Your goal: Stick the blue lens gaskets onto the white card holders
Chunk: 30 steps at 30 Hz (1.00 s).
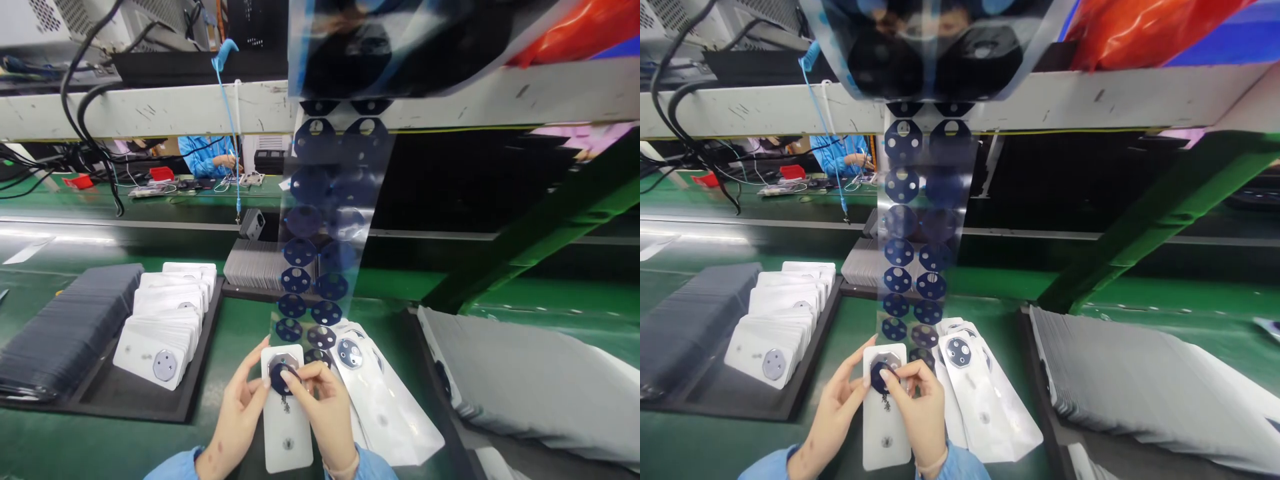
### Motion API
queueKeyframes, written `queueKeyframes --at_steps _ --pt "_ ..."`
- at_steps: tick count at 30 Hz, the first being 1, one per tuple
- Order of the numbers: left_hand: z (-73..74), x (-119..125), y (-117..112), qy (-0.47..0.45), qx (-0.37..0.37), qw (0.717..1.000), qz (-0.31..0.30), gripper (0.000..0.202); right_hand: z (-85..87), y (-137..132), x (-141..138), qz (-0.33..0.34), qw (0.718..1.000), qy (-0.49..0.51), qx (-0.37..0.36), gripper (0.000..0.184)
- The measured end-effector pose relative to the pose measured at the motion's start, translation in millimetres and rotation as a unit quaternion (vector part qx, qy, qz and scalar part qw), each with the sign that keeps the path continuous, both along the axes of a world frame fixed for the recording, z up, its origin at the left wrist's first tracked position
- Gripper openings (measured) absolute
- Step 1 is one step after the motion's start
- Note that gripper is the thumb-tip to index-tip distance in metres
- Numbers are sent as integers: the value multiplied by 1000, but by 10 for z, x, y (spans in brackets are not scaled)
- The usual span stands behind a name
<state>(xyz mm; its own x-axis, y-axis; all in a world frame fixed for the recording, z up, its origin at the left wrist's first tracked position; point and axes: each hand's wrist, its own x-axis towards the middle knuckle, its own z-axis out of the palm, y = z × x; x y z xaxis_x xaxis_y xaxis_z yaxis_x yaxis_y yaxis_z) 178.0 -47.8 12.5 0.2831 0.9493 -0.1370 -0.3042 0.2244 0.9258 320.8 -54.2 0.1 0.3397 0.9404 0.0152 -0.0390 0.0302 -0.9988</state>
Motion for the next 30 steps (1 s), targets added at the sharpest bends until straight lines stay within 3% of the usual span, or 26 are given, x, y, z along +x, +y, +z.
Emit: queueKeyframes --at_steps 7,20,30 --pt "-5 5 3 33 38 999 10 48 -10 3 12 -12 1000 -17 -12 28" --pt "6 20 -13 17 39 999 5 38 25 4 3 -20 999 -27 -17 29" --pt "51 38 -7 4 14 1000 -1 50 20 0 -11 -34 998 -51 -14 29"
